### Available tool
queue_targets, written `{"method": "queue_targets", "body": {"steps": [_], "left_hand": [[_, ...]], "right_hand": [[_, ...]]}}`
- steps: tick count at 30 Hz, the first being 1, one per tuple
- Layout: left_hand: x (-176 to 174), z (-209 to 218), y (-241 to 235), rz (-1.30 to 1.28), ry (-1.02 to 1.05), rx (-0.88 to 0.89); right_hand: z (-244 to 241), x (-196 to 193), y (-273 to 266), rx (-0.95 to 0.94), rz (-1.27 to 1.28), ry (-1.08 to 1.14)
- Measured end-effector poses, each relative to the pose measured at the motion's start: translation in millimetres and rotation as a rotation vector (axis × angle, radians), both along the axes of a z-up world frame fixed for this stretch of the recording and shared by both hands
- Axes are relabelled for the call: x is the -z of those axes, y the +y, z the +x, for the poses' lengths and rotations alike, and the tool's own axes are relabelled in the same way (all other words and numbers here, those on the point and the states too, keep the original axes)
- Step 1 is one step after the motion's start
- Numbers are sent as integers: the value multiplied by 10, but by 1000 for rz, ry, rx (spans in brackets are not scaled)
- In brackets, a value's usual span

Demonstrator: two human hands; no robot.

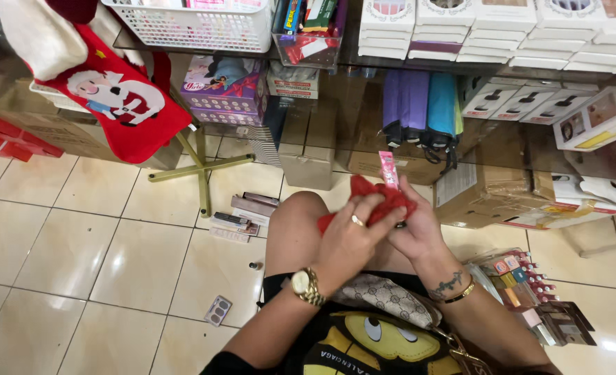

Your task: The person picks up cosmetic packages from a shelf and wipes each one with a cloth before placing them back.

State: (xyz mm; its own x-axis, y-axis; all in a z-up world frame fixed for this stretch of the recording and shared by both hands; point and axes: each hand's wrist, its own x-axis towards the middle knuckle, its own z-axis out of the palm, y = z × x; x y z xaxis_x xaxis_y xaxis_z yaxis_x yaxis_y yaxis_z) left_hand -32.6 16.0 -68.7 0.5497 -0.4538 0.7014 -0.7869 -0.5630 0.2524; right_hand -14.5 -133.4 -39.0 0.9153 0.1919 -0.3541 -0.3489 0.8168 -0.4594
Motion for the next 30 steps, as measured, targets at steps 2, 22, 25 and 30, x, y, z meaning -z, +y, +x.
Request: {"method": "queue_targets", "body": {"steps": [2, 22, 25, 30], "left_hand": [[24, 243, 26, -18, -35, -27], [-286, -99, 357, -267, 155, 150], [72, 105, 432, -554, 268, -9], [307, 567, 924, -13, 715, -39]], "right_hand": [[-27, -89, 51, 1, -8, 8], [330, 129, 23, 60, -297, -271], [511, -196, 20, 186, -473, -349], [909, -951, 73, 122, -652, -847]]}}
